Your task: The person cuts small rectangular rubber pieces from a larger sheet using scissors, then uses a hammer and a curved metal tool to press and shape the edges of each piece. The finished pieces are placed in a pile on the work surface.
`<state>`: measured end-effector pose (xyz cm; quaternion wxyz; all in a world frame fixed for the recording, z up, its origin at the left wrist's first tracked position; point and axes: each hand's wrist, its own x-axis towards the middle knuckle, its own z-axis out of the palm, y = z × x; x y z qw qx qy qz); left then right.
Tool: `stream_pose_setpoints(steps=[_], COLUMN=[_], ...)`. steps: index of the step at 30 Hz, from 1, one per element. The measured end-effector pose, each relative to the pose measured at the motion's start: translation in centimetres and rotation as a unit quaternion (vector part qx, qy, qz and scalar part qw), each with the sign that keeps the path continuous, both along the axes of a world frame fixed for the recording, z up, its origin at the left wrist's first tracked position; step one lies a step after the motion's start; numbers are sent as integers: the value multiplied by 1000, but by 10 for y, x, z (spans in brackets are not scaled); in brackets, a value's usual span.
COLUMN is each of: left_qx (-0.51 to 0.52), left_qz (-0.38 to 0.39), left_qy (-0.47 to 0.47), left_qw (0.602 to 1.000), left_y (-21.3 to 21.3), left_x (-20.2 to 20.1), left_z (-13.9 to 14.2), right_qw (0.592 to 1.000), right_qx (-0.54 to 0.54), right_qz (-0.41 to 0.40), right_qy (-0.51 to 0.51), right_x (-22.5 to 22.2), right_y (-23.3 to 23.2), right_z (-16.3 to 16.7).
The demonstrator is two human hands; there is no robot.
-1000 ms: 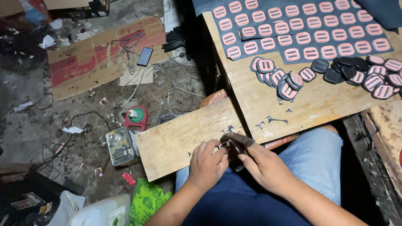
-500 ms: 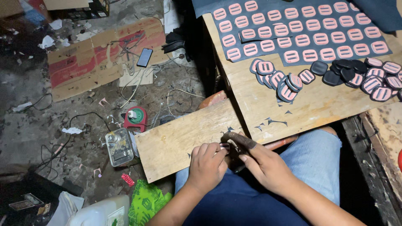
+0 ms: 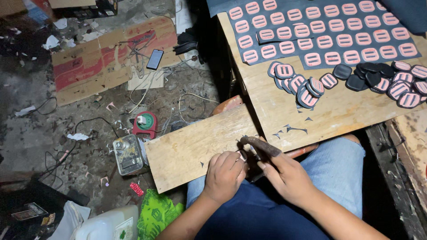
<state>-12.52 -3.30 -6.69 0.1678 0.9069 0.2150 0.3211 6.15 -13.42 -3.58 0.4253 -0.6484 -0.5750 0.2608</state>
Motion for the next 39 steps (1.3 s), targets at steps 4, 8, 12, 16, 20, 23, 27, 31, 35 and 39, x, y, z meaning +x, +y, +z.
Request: stream_pose_setpoints(steps=[4, 8, 12, 16, 20, 23, 27, 31, 35, 39], left_qx=[0, 9, -15, -29, -40, -56, -48, -31, -32, -20], left_qz=[-3, -3, -9, -13, 3, 53, 78, 43, 11, 12], left_qy=[18, 19, 27, 28, 41, 36, 67, 14, -14, -6], left_qw=[1000, 1000, 999, 999, 998, 996, 994, 998, 999, 1000], left_y=[-1, -2, -3, -2, -3, -4, -3, 0, -1, -2], left_x=[-1, 0, -1, -3, 0, 8, 13, 9, 3, 1], left_z=[1, 0, -4, -4, 1, 5, 7, 4, 2, 1], right_qw=[981, 999, 993, 998, 993, 990, 986, 996, 983, 994], right_qx=[-186, -29, -115, -14, -102, -141, -157, -70, -177, -110], right_qz=[-4, 16, 28, 50, 59, 15, -57, -39, -50, -16], right_qy=[-50, -31, -28, -48, -18, -2, 27, 34, 21, 10], right_x=[-2, -2, -5, -6, -4, 0, 5, 7, 5, -3], right_y=[-1, -1, 7, 11, 15, 9, 2, -2, -4, -2], right_z=[-5, 2, 12, 15, 7, 0, -9, -7, -1, 0])
